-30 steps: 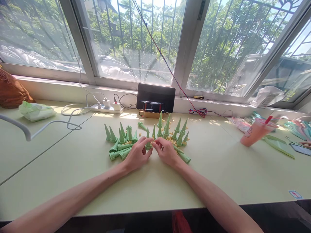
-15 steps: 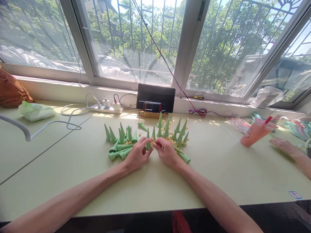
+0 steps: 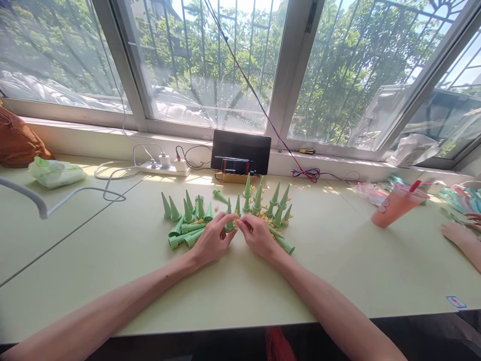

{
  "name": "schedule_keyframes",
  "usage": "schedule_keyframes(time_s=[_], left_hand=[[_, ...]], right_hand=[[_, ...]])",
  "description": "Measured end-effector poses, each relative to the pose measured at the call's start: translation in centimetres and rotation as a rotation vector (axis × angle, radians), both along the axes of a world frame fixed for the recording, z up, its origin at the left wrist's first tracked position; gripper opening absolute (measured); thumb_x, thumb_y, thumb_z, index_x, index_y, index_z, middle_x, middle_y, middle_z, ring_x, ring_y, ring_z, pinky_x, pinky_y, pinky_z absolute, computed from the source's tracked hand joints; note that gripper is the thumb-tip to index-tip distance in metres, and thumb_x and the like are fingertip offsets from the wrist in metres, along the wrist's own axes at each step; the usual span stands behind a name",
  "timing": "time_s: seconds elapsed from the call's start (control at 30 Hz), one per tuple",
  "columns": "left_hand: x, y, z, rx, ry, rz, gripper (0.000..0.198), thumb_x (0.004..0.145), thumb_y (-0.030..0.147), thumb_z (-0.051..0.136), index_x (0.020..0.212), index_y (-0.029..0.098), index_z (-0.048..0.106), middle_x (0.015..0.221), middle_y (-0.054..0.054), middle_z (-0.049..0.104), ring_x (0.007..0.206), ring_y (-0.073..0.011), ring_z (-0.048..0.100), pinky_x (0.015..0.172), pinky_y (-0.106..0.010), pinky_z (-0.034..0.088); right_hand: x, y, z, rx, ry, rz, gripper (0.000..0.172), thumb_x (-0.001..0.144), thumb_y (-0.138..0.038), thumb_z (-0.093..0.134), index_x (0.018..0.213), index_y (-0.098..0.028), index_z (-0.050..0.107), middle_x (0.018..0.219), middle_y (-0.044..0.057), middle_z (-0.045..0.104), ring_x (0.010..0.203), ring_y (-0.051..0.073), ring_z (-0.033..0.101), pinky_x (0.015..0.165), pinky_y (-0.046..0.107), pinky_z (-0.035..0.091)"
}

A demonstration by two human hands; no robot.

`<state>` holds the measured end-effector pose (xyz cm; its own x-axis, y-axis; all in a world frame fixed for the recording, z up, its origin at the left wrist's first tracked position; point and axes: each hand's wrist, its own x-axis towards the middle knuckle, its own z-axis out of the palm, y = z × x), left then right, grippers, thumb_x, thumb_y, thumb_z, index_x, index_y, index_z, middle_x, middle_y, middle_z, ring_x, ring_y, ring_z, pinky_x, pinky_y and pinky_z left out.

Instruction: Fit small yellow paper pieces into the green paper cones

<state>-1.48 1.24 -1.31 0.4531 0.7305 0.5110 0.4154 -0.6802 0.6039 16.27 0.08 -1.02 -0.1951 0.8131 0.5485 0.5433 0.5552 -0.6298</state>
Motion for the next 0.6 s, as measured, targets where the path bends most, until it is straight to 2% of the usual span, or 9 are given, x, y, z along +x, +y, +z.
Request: schedule_keyframes(time_s=[0.13,0.23,0.43,0.6], left_hand=[[0.04,0.19,-0.05,0.032,-0.033,0.040,0.030,0.092,0.020,0.053,0.122,0.024,0.055,0.104,-0.003,0.056,0.051,-0.0044,0.049,0.059,-0.025,0.047],[0.03,0.26,-0.05,0.038,-0.034,0.047,0.028,0.092,0.021,0.053,0.119,0.023,0.056,0.104,-0.003,0.056,0.051,-0.0041,0.049,0.059,-0.025,0.047],[0.00,0.19,-0.08,0.023,-0.009,0.044,0.031,0.093,0.022,0.053,0.124,0.024,0.054,0.104,-0.003,0.055,0.052,-0.0048,0.050,0.061,-0.025,0.048],[-0.01,0.13,-0.15,0.019,-0.008,0.031,0.033,0.092,0.021,0.053,0.125,0.025,0.054,0.104,-0.003,0.056,0.051,-0.0047,0.049,0.060,-0.025,0.047]], right_hand=[[-0.10,0.01,-0.10,-0.025,0.049,0.015,0.018,0.096,-0.034,0.052,0.093,-0.019,0.060,0.082,0.003,0.064,0.058,0.012,0.050,0.055,0.025,0.040],[-0.11,0.01,-0.07,-0.031,0.065,0.029,0.016,0.096,-0.034,0.053,0.098,-0.019,0.060,0.091,0.005,0.066,0.060,0.012,0.053,0.054,0.025,0.042],[0.05,0.18,-0.31,-0.021,0.045,0.018,0.016,0.097,-0.032,0.051,0.092,-0.019,0.059,0.079,0.002,0.062,0.058,0.012,0.051,0.054,0.025,0.040],[0.17,0.23,-0.53,0.000,0.036,0.004,0.016,0.096,-0.033,0.052,0.090,-0.020,0.059,0.076,0.001,0.062,0.059,0.012,0.051,0.054,0.025,0.040]])
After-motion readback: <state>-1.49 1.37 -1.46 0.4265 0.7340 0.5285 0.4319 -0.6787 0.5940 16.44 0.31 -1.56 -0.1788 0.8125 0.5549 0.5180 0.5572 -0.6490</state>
